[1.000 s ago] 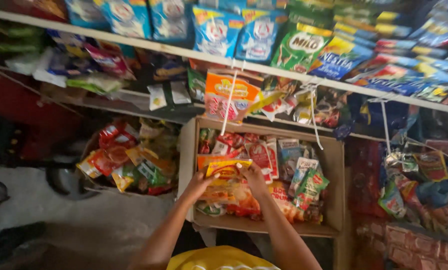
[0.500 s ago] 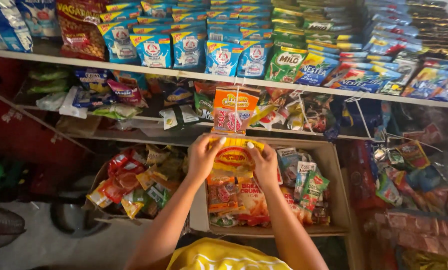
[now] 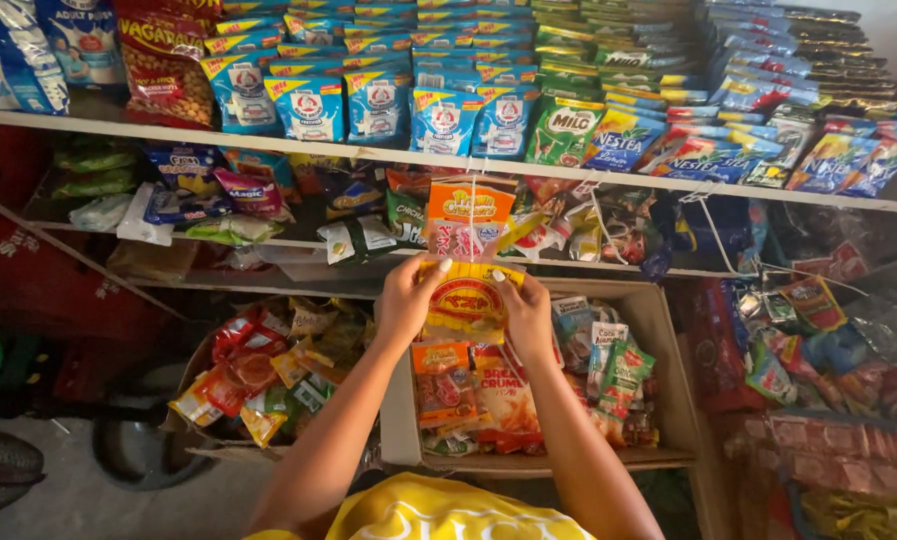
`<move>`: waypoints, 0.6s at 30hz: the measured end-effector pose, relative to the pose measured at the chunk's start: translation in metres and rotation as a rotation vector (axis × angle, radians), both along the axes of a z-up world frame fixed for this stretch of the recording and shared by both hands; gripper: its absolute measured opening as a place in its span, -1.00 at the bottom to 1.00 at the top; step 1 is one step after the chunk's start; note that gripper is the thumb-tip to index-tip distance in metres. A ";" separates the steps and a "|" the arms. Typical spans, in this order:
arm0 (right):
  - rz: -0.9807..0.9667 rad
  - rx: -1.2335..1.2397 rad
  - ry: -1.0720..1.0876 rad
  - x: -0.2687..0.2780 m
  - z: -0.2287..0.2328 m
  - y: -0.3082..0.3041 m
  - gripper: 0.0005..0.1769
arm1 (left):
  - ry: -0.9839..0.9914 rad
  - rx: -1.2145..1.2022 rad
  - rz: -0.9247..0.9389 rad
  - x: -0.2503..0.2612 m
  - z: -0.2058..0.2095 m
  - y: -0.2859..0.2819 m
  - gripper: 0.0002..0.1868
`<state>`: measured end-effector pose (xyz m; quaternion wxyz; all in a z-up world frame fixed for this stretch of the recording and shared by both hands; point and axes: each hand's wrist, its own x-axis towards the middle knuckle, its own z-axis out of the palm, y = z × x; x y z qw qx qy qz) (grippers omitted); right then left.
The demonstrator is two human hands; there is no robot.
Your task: The person is taking various packaged snacks, drink sachets, and bread crumbs from a cardboard box on the floor and organizing them onto store shelves or display racks.
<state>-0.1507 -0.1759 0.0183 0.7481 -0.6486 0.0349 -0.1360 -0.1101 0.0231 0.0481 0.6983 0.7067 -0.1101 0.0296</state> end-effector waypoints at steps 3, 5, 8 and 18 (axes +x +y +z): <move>-0.015 -0.010 0.044 0.007 0.003 0.001 -0.77 | 0.063 0.064 0.014 0.010 -0.006 -0.002 -0.68; -0.058 -0.018 0.131 0.011 0.001 0.000 -0.73 | 0.069 0.105 0.015 0.017 -0.012 -0.004 -0.65; -0.138 -0.357 0.080 0.014 -0.004 -0.001 -0.75 | -0.364 0.290 0.245 0.009 -0.001 -0.004 -0.58; -0.059 -0.616 0.025 0.021 0.003 0.024 -0.65 | 0.264 0.721 -0.014 -0.002 0.038 -0.006 -0.49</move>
